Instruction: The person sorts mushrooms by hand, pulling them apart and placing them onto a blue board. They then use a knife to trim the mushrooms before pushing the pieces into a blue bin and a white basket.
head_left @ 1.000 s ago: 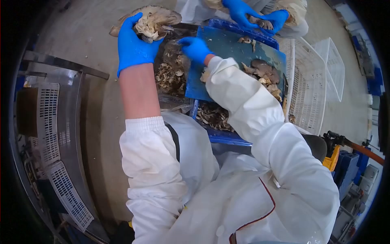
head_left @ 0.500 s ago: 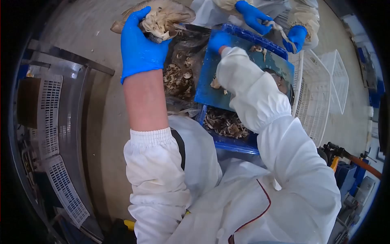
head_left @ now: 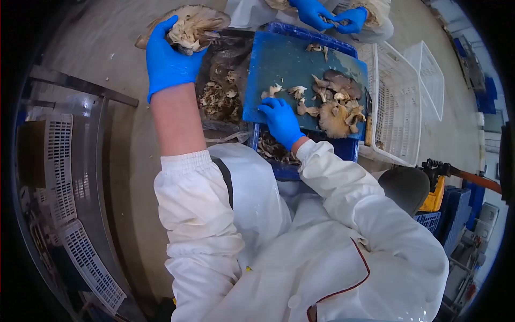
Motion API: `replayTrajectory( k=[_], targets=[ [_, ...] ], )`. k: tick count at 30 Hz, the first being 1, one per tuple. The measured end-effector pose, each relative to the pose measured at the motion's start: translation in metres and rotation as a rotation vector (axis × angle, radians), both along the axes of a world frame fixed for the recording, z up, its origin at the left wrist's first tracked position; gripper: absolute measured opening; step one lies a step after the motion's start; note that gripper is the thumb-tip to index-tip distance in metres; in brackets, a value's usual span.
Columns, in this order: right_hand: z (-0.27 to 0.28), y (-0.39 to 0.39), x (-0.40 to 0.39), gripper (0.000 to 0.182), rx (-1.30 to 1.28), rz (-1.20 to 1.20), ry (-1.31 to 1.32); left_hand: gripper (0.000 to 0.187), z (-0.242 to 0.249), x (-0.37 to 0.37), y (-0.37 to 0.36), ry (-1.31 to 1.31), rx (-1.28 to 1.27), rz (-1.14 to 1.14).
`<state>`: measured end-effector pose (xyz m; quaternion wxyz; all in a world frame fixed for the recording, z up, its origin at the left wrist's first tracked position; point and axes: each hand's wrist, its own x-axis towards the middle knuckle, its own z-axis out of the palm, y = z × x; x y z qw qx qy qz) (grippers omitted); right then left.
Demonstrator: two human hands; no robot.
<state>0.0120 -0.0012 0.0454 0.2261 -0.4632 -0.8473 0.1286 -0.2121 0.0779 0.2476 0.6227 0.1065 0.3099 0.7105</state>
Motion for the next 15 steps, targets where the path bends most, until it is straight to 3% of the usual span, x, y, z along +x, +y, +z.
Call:
replayTrajectory(
  k=[6, 8, 11, 14, 15],
  targets=[
    [-0.026, 0.073, 0.024, 0.034, 0.178, -0.107, 0.203, 0.037, 0.0, 0.001, -0.004, 0.079, 0.052, 0.004],
    [-0.009, 0.085, 0.041, 0.035, 0.117, -0.141, 0.263, 0.038, -0.001, -0.002, -0.003, 0.055, 0.051, 0.001],
    [0.02, 0.069, 0.083, 0.037, 0.031, -0.272, 0.222, 0.037, -0.026, -0.015, 0.006, 0.366, 0.19, -0.014],
    [0.028, 0.03, 0.127, 0.043, 0.046, -0.423, 0.099, 0.035, -0.001, -0.005, -0.002, 0.02, 0.024, -0.004],
    [0.031, 0.017, 0.137, 0.045, 0.062, -0.453, 0.044, 0.035, -0.002, -0.005, -0.002, 0.051, 0.034, 0.007]
  ],
)
